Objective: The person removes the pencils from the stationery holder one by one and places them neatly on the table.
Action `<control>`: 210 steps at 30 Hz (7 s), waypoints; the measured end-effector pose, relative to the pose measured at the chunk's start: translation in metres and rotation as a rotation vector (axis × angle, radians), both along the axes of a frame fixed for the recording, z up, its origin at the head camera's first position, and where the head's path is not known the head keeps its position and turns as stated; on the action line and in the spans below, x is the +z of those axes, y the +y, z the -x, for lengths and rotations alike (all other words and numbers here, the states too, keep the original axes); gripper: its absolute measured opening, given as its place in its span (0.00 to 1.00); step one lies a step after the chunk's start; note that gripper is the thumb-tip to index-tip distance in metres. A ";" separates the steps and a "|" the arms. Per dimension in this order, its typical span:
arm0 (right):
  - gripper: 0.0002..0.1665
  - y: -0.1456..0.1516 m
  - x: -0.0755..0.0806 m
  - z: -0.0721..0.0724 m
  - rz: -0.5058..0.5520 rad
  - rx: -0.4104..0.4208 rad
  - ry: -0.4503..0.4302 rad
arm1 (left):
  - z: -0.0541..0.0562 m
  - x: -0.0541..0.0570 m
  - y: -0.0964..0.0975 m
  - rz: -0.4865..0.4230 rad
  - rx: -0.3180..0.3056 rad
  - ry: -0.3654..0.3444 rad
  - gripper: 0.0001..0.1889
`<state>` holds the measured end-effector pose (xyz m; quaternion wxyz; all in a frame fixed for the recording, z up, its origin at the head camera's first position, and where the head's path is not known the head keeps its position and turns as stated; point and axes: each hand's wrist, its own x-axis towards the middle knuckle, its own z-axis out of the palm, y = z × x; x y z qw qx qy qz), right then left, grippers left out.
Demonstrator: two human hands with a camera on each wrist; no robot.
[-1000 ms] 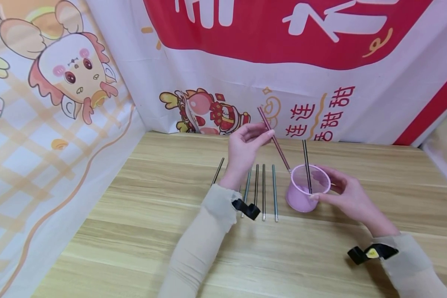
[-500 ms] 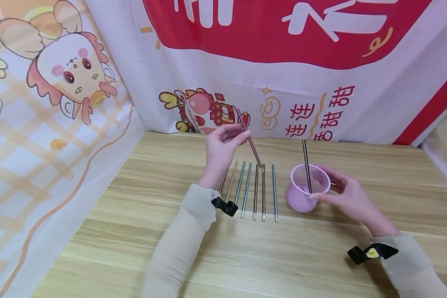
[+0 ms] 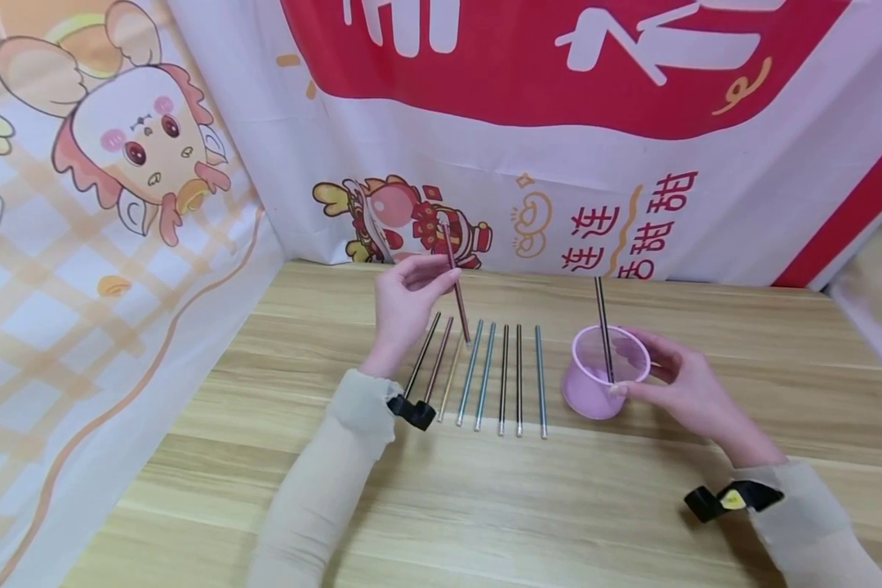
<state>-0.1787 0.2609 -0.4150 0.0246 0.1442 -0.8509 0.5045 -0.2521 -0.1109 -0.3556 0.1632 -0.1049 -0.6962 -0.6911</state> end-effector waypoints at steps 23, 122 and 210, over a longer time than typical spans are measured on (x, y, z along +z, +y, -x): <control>0.48 0.001 0.001 -0.003 -0.002 0.023 -0.007 | -0.005 -0.006 -0.065 0.224 0.128 -0.049 0.15; 0.48 0.000 -0.003 -0.005 0.011 0.016 0.025 | -0.005 -0.017 0.074 0.388 -0.235 -0.194 0.19; 0.45 -0.001 -0.001 -0.005 0.020 0.021 0.042 | -0.005 0.021 0.120 -0.154 -0.115 0.005 0.11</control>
